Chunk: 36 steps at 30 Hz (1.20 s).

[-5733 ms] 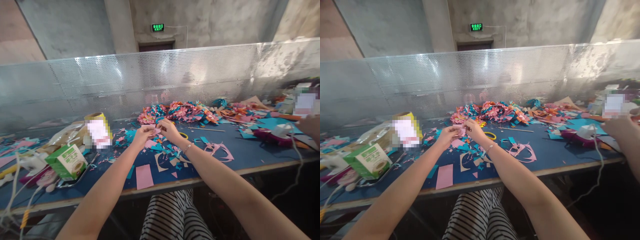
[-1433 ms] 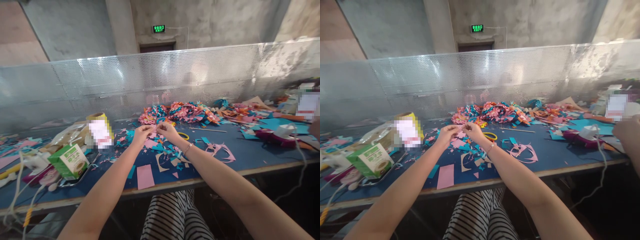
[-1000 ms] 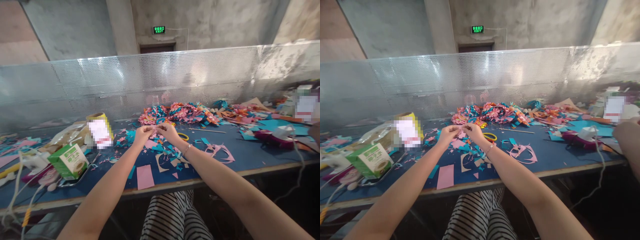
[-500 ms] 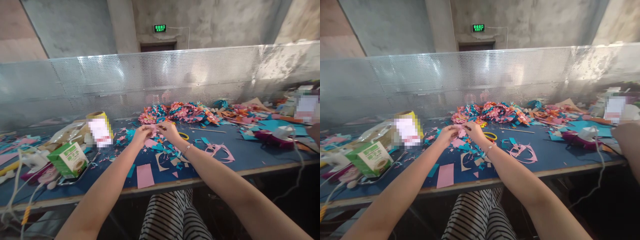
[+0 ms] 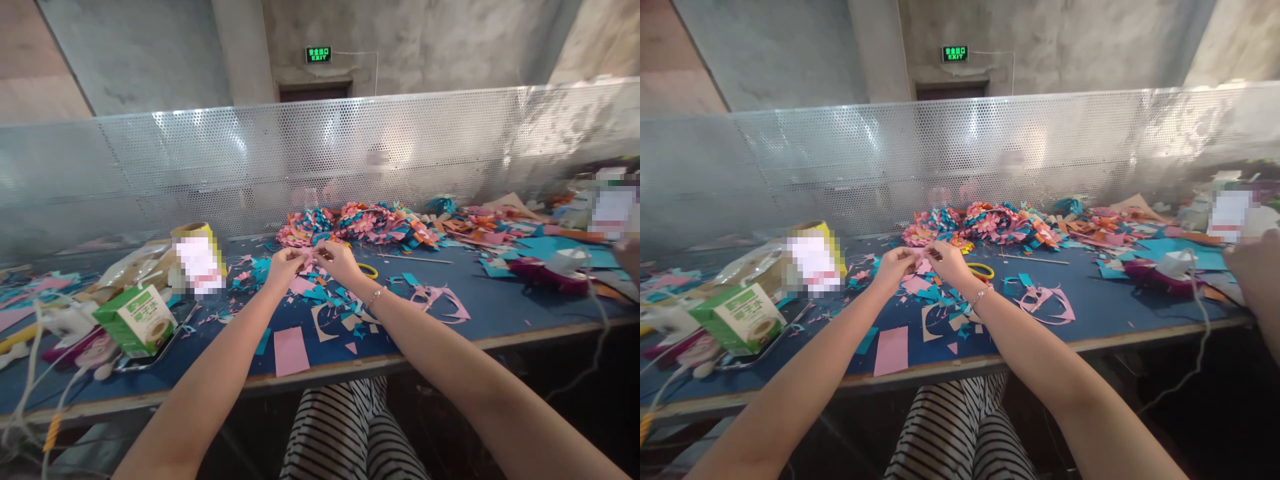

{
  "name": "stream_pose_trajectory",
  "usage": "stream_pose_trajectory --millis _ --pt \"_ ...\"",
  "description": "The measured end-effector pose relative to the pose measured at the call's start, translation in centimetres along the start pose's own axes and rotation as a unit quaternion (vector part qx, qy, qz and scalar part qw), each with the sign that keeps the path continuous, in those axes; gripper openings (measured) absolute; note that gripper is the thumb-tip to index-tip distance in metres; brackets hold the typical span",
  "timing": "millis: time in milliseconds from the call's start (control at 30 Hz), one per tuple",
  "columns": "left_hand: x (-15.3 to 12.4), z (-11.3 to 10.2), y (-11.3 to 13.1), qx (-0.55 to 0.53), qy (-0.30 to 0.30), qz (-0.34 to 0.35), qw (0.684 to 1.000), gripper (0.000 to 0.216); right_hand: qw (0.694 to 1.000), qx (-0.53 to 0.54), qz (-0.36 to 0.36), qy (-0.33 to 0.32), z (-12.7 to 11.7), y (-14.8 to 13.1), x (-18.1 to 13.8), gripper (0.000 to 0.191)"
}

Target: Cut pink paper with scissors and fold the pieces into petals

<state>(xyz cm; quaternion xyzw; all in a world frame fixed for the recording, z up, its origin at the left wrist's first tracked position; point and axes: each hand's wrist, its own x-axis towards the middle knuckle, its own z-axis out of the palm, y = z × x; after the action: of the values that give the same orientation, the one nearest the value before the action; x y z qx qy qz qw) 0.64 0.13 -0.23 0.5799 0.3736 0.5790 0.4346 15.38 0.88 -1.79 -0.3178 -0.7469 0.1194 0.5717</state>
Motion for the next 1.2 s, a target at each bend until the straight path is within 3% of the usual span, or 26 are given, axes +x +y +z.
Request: stream_pose_trajectory --millis 333,600,900,1067,1200 --pt "-0.1 0.0 0.1 0.027 0.028 -0.005 0.999 0.012 0.999 -0.002 -0.035 -0.014 0.5 -0.5 -0.2 0.008" --pt "-0.2 -0.1 0.1 -0.081 0.007 -0.07 0.994 0.009 0.993 -0.024 -0.114 -0.021 0.2 0.0 -0.1 0.012" --pt "0.1 -0.1 -0.2 -0.109 -0.005 -0.077 0.991 0.017 0.987 -0.048 -0.152 -0.027 -0.1 0.3 -0.1 0.016" --pt "0.0 -0.1 -0.1 -0.088 -0.004 -0.049 0.995 0.01 0.994 -0.012 -0.111 -0.022 -0.1 -0.6 -0.2 0.013" --pt "-0.2 0.1 0.3 -0.079 0.001 -0.037 0.996 0.006 0.997 0.07 0.022 -0.031 0.1 -0.7 -0.2 0.012"
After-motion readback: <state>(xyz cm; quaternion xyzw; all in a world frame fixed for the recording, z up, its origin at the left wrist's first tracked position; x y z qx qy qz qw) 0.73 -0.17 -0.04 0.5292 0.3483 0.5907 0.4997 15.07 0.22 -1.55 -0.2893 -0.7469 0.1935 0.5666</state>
